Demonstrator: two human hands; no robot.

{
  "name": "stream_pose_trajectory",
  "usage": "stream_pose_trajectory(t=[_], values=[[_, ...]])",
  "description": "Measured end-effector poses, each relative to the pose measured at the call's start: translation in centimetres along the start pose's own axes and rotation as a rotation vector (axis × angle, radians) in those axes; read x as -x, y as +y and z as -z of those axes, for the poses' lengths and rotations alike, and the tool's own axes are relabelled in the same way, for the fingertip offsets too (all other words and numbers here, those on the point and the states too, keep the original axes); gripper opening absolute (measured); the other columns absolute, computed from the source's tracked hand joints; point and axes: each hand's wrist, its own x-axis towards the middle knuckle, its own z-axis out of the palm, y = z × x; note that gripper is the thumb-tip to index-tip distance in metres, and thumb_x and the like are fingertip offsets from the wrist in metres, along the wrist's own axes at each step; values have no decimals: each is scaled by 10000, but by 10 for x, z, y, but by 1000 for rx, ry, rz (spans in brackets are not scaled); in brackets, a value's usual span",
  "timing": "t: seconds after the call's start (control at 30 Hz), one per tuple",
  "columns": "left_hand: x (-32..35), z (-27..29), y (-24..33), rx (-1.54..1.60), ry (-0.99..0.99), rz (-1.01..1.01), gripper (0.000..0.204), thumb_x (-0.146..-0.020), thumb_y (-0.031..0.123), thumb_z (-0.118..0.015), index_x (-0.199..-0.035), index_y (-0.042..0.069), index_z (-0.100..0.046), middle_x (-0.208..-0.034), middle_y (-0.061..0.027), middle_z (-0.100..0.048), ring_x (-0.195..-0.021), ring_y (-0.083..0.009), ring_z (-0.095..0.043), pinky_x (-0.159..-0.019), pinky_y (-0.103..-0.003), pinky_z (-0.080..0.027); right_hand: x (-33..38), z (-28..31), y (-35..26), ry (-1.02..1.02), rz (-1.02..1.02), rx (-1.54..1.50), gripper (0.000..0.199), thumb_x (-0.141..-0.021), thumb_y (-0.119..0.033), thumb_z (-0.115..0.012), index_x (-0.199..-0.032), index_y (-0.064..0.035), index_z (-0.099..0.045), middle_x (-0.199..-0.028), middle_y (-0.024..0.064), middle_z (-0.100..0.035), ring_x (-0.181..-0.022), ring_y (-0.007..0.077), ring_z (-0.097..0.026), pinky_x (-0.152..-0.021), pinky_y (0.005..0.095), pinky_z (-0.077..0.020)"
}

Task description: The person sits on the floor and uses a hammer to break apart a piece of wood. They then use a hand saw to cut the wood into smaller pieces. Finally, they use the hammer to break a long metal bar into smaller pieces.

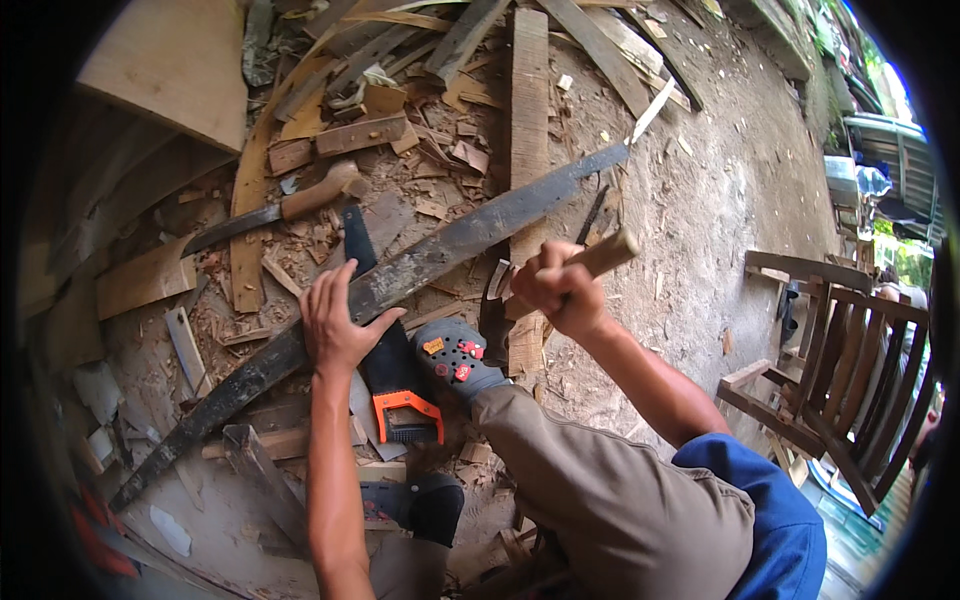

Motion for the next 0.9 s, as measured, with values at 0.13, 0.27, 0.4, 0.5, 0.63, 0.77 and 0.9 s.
stream_pose_trajectory(t=[0.13,0.27,0.4,0.5,0.63,0.77,0.9], values=[[9,-11,60,358,122,-19,425,-897,269,-765,-1241,31,-687,-1195,-163,-694,-1164,-342,-630,-1062,-464,-453,-5,7,-14,118,-68,-356,293,-887,-265,-538,-669,-184,-359,-545,-56,-358,-412,72,-340,-531,303,-375],[38,-47,130,1082,-236,600,377,-1053,297,-604,-1149,-52,-708,-1077,-164,-735,-985,-256,-714,-881,-348,-556,-6,9,-20,-12,-141,-513,295,-910,-267,-524,-676,-171,-372,-549,-54,-372,-404,74,-342,-514,281,-360],[45,-44,142,1476,-248,975,340,-1058,317,-627,-1141,6,-739,-1005,8,-725,-859,-62,-647,-745,-245,-540,-6,5,-19,-37,-190,-444,295,-902,-268,-510,-666,-166,-366,-525,-50,-346,-392,81,-334,-497,282,-352],[49,-46,146,1705,-240,1178,307,-1041,301,-653,-1168,37,-746,-1008,16,-730,-895,-68,-656,-753,-265,-554,-2,5,-20,-127,-199,-386,269,-915,-238,-518,-693,-150,-393,-533,-31,-373,-400,91,-338,-503,292,-358],[41,-45,144,1772,-224,1242,229,-1015,230,-677,-1157,60,-736,-1043,-14,-749,-929,-110,-689,-835,-297,-546,3,4,-18,-205,-237,-337,244,-922,-207,-533,-720,-130,-420,-540,-22,-410,-411,90,-352,-505,297,-369],[26,-44,142,1891,-203,1079,319,-1038,271,-618,-1250,43,-684,-1194,-75,-726,-1103,-176,-679,-986,-349,-513,4,7,-27,-267,-261,-310,231,-904,-194,-536,-720,-129,-412,-529,-26,-383,-406,96,-328,-481,298,-332],[14,-43,135,2022,-122,1001,413,-1083,278,-516,-1402,24,-576,-1318,-145,-687,-1202,-217,-668,-1004,-345,-504,3,14,-30,-331,-237,-243,236,-913,-191,-537,-727,-123,-407,-537,-25,-383,-404,99,-320,-458,296,-309]])
